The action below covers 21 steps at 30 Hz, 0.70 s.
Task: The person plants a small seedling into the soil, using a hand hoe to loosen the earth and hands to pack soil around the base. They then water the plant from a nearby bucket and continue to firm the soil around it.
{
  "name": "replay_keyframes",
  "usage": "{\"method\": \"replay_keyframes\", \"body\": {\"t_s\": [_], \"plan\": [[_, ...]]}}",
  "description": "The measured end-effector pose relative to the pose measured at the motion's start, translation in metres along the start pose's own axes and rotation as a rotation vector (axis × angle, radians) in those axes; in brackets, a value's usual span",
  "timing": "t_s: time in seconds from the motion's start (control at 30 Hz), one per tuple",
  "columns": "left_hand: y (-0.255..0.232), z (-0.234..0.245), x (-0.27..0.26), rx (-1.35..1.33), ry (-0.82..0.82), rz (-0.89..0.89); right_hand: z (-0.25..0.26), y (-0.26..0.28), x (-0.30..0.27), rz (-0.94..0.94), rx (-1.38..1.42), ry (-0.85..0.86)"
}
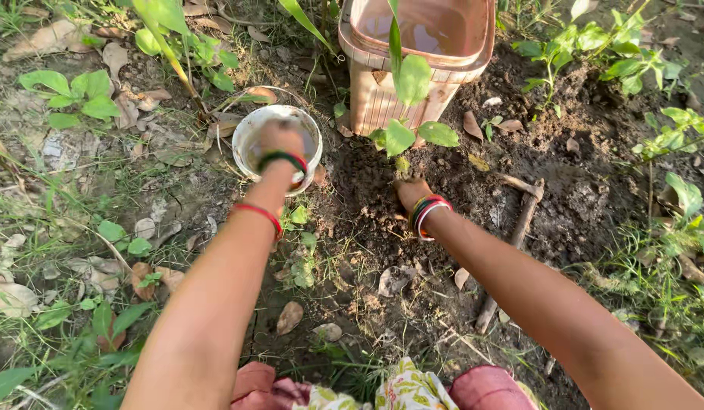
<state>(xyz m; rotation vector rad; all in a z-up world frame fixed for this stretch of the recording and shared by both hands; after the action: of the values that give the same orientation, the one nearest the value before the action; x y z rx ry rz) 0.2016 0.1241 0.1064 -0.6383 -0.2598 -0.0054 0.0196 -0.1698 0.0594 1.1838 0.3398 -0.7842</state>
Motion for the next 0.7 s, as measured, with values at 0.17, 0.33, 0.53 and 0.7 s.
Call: {"method": "replay_keyframes", "body": {"t_s": [0.17,0.33,0.53,0.7], "plan": [[0.051,-0.041,0.040,0.097,0.344,-0.158,-0.023,-0.022,0.006,-0.311,0.706,0.211],[-0.026,0.018,-0.024,-0.904,0.773,0.524,-0.019,-0.006,-0.018,-0.381,0.762,0.179],[-0.158,0.009,-0.077,-0.977,1.092,0.652,-0.025,0.026,0.009,-0.236,0.747,0.288],[-0.126,-0.042,-0.037,-0.395,0.543,0.234,0.014,0.099,0.000,0.631,-0.097,-0.102]]}}
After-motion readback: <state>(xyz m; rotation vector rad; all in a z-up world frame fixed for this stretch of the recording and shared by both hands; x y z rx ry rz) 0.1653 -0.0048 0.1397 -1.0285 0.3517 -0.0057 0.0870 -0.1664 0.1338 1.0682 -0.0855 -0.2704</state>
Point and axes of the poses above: each hand's wrist, its own x-axis towards the middle knuckle, its own z-axis out of the back of the hand, y = z × x, the point moved 7 cm from there along x, towards the middle knuckle, and after that the axes turned 4 degrees about -y, right-handed, at the moved point
